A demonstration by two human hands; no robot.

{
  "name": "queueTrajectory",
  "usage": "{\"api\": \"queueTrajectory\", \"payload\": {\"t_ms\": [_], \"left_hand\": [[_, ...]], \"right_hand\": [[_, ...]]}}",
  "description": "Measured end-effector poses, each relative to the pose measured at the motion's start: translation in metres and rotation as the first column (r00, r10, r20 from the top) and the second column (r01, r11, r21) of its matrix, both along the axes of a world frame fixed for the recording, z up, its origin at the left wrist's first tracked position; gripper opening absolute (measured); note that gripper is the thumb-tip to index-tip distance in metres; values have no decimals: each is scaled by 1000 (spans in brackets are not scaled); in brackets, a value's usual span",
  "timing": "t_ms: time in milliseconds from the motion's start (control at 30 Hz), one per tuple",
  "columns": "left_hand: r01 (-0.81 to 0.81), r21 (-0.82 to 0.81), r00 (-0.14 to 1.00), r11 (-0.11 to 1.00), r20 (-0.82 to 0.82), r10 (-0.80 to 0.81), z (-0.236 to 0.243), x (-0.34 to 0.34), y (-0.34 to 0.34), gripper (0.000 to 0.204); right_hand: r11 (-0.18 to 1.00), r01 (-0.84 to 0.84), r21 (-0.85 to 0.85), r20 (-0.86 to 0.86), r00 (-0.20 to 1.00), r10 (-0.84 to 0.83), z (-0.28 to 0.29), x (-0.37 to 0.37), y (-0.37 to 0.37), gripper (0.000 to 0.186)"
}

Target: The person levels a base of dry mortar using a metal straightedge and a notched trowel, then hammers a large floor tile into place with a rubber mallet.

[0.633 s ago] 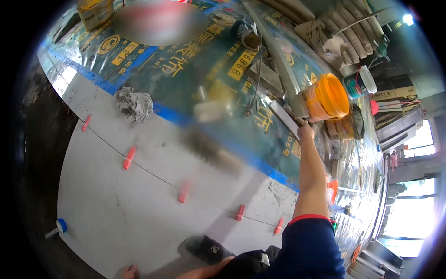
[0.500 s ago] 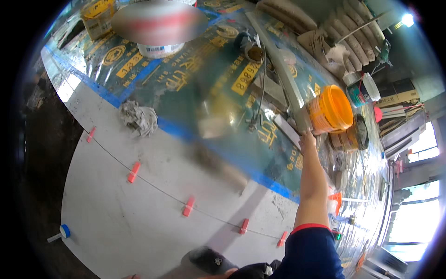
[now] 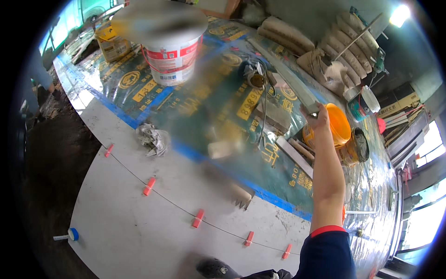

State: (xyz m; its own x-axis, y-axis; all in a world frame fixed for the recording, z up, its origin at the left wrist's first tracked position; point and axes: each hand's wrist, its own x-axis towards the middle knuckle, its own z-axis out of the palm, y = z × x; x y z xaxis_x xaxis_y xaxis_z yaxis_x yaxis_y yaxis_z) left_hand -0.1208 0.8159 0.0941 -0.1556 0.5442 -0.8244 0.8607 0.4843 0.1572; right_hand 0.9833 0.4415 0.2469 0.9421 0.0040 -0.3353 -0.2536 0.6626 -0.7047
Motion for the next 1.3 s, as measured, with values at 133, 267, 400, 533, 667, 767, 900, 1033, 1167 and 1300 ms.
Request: {"api": "queueTrajectory", "payload": {"t_ms": [133,267,400,533,667,767,900,1033,1167,1300], "left_hand": [[-3,38,999,999,39,2,19,20,-12,40],[217,30,976,976,-2,-217,55,60,-18,39],[477,-3,872,879,-123,-474,65,58,-30,47],[553,298,814,778,6,-581,63,164,-14,45],[342,709,744,617,197,-639,142,281,0,40],[81,745,677,662,446,-586,193,342,24,45],[-476,595,338,647,803,-490,257,388,73,68],[-803,194,169,563,981,-97,335,351,120,82],[-948,209,181,241,975,-130,331,228,88,75],[-994,104,107,41,989,97,310,64,-28,98]], "right_hand": [[1000,5,6,178,984,-6,72,5,52,31],[991,95,-90,278,958,-67,120,-54,99,31],[988,-138,-68,472,868,154,135,-108,58,35],[927,-375,-7,563,765,314,110,-164,-11,33],[868,-484,107,595,731,335,73,-243,4,23],[819,-558,137,585,712,387,56,-297,48,33],[559,-798,226,586,570,577,15,-330,71,43],[835,214,-507,853,-15,522,-49,-358,92,42],[-88,-704,-705,277,-388,879,3,-412,194,33],[-415,-548,-726,379,-823,423,27,-518,280,18]]}}
